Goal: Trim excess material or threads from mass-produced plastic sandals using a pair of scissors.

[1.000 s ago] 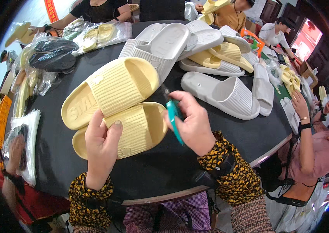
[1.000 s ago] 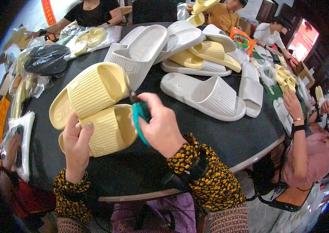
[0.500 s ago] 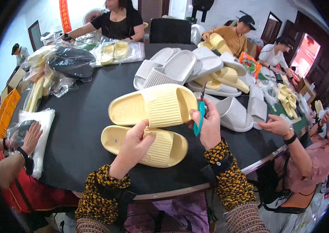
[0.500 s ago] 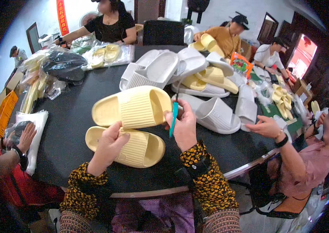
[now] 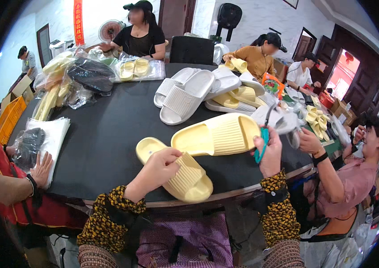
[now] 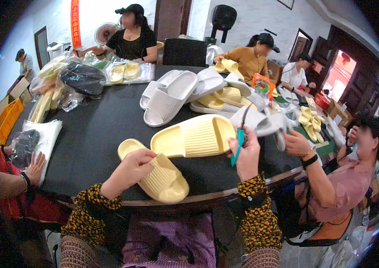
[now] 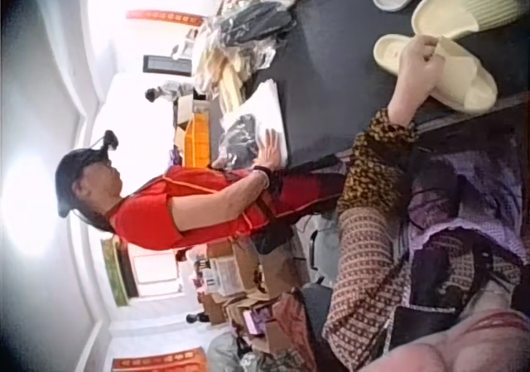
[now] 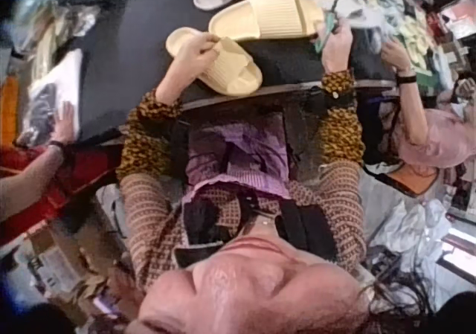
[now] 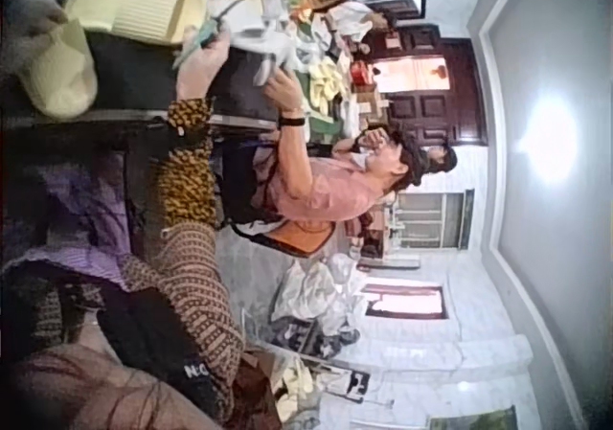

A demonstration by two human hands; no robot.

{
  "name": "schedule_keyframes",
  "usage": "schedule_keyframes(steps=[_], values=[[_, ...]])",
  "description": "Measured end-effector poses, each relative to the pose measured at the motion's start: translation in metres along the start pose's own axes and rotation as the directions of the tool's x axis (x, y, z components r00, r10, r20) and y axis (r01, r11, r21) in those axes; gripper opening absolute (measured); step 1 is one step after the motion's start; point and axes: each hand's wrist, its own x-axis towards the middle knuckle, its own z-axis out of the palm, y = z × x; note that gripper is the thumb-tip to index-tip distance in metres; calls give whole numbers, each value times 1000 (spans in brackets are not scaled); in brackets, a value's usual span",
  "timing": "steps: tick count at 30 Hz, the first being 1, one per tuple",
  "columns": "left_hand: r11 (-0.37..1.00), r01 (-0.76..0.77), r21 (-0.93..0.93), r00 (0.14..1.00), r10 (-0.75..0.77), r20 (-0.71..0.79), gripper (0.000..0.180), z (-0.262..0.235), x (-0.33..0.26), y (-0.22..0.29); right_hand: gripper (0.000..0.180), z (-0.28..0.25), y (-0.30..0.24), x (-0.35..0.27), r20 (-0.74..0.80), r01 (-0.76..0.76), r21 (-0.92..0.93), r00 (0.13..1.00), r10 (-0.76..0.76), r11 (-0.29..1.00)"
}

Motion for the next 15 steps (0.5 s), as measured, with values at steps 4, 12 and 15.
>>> schedule_keyframes(steps=[4,12,15], values=[[998,-24,-50,988,32,152,20,0,-7,13,38,-29,-18,-7,-129,80,-13,988,-81,997],[839,-349,419,896,168,410,17,-11,-1,41,37,-79,-34,-15,-318,183,31,934,-164,983],[748,-477,462,848,255,464,16,-9,3,28,37,-79,-28,-22,-306,154,17,941,-141,988]])
